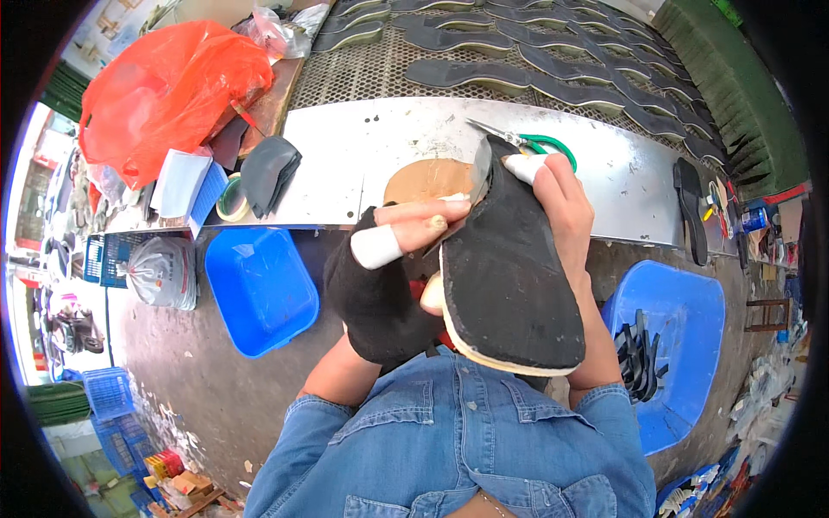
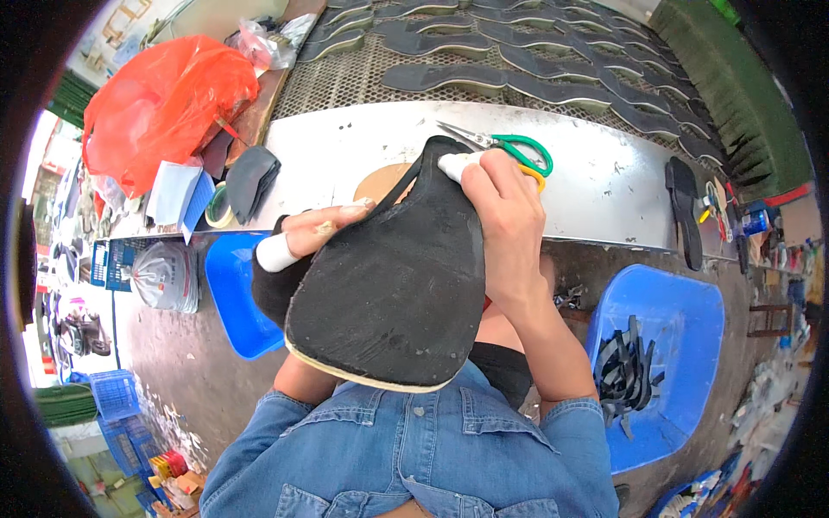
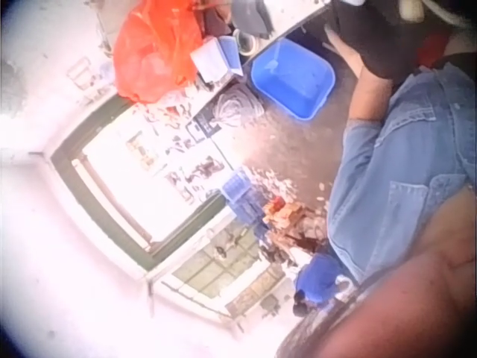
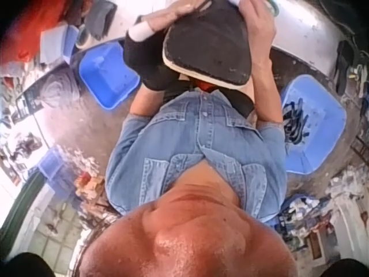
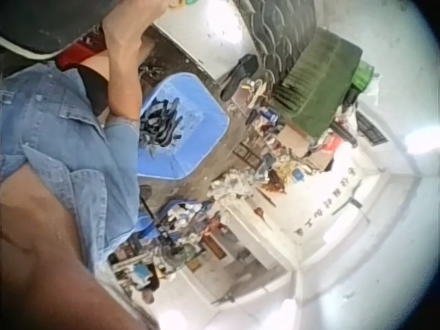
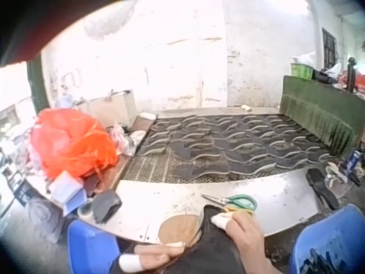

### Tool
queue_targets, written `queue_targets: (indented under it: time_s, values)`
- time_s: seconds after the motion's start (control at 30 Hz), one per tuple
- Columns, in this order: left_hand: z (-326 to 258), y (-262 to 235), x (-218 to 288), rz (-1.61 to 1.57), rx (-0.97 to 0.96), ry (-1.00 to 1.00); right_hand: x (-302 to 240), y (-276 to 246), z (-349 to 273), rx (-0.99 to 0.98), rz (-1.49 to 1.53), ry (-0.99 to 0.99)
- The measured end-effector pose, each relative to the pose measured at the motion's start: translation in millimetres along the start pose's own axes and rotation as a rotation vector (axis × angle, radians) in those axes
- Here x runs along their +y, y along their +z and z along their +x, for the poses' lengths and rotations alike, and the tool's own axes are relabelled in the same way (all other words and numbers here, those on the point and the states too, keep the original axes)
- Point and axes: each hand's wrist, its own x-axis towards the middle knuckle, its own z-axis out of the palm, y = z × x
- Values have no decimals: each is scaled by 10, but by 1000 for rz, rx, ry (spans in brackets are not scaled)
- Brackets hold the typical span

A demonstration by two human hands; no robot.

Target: The recorder is assembling components of a black shoe, applying adhesive and trimming materials.

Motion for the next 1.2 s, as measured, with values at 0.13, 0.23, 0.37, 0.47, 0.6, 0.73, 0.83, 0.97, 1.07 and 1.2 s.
queue_targets:
  time_s: [0.13, 0.23, 0.37, 0.47, 0.6, 0.73, 0.83, 0.97, 1.07, 1.2]
  values:
    - [19, -23, -6, -100, -7, -88, -75, 0, 17, 113, -12, -109]
    - [16, -50, 53, -197, -19, -185, -152, -66, 56, 11, -70, -74]
    - [5, -42, 100, -329, -31, -317, 14, 3, 97, -25, -27, -65]
    - [5, -45, 174, -420, -27, -415, 86, 35, 117, -22, 4, -98]
    - [176, -188, 186, 265, -93, -557, 213, 132, -40, -63, 203, 59]
    - [243, 9, 198, 178, -447, -376, 48, 130, -2, -136, 737, 361]
    - [401, 91, 345, -783, 299, -937, 128, 116, 15, -125, 695, 301]
    - [344, -271, -117, -170, 156, -552, 119, 78, 43, -326, 783, 477]
    - [276, -66, -51, -33, -165, -790, 108, 100, 18, -365, 681, 371]
    - [402, -90, -10, -597, -74, -615, 135, 113, -51, -301, 410, 160]
